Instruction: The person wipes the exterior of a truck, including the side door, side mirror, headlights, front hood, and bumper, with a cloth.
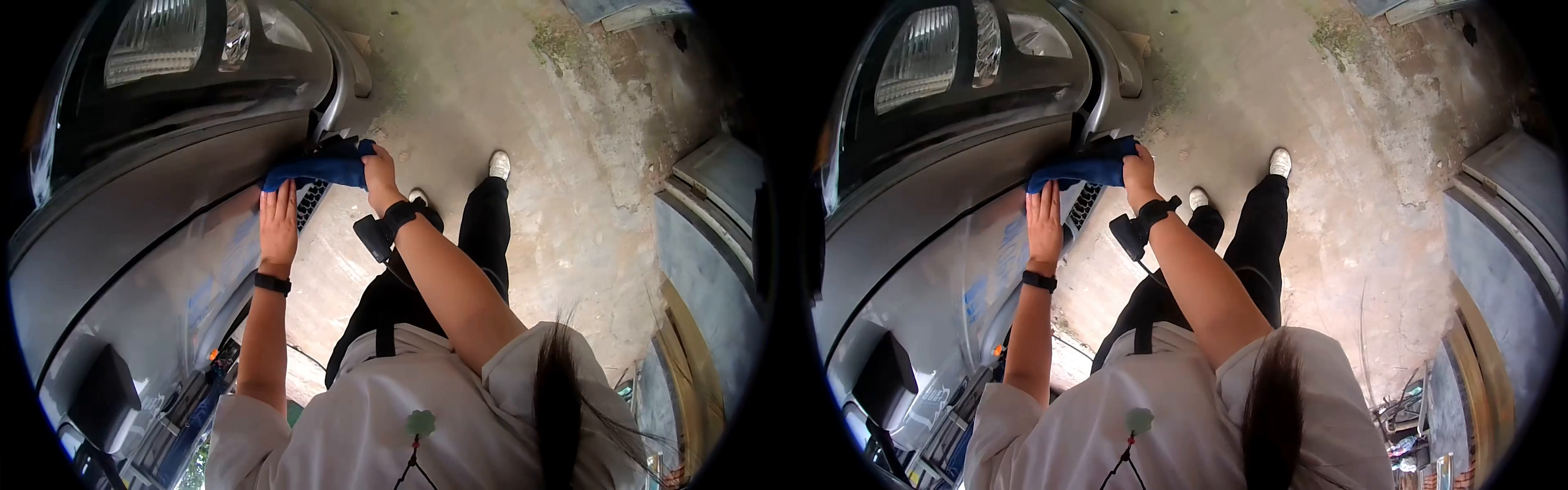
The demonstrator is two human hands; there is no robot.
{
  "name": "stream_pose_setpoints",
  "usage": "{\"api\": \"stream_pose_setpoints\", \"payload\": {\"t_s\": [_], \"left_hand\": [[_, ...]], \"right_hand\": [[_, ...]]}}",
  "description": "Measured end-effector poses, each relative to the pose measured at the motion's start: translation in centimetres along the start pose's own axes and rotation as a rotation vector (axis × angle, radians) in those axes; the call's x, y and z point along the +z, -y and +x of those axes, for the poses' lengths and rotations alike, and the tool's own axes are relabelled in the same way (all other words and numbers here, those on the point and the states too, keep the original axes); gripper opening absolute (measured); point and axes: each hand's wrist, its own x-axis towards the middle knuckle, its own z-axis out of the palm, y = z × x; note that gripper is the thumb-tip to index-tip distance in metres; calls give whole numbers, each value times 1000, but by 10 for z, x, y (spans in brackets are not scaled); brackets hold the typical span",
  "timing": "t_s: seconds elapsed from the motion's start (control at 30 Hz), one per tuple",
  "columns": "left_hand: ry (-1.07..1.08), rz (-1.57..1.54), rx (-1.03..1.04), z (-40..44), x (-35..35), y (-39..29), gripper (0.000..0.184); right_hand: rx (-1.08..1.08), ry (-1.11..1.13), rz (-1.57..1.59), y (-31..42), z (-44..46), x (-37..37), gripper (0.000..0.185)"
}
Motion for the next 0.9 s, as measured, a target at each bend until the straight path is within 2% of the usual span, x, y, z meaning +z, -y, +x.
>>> {"api": "stream_pose_setpoints", "payload": {"t_s": [0.07, 0.1, 0.2, 0.23, 0.33, 0.37, 0.4, 0.47, 0.53, 0.6, 0.67, 0.73, 0.8, 0.9], "left_hand": [[18, 114, 74, 32, 9, -7, 54], [99, 173, 78, 47, 8, -16, 54], [78, 107, 19, 90, 4, -43, 55], [-40, 47, 32, 101, 0, -53, 55], [-194, -182, 2, 114, -15, -84, 54], [-328, -172, 10, 118, -26, -92, 54], [-356, -192, -12, 120, -37, -98, 57], [-571, -184, -194, 127, -62, -105, 62], [-654, -256, -308, 137, -98, -98, 82], [-741, -313, -287, 157, -134, -89, 84], [-678, -481, -235, 180, -164, -87, 81], [-492, -755, -213, 205, -183, -89, 73], [-334, -1091, -210, 228, -182, -90, 67], [-209, -1505, -247, 250, -166, -88, 59]], "right_hand": [[48, 79, -44, 19, 12, -21, 53], [13, 23, -80, 28, 11, -29, 48], [51, 137, -68, 62, 22, -65, 43], [42, 117, -87, 75, 22, -76, 46], [-58, 121, -180, 117, 30, -100, 45], [-51, 150, -209, 147, 18, -103, 45], [-117, 142, -250, 162, 16, -102, 43], [-255, 130, -332, 193, 13, -95, 39], [-470, 188, -528, 228, 2, -80, 39], [-640, 257, -658, 264, -20, -56, 36], [-895, 334, -713, 293, -54, -26, 32], [-1061, 470, -725, 312, -74, 1, 29], [-1017, 611, -606, 331, -95, 25, 28], [-1127, 667, -586, 363, -106, 56, 26]]}}
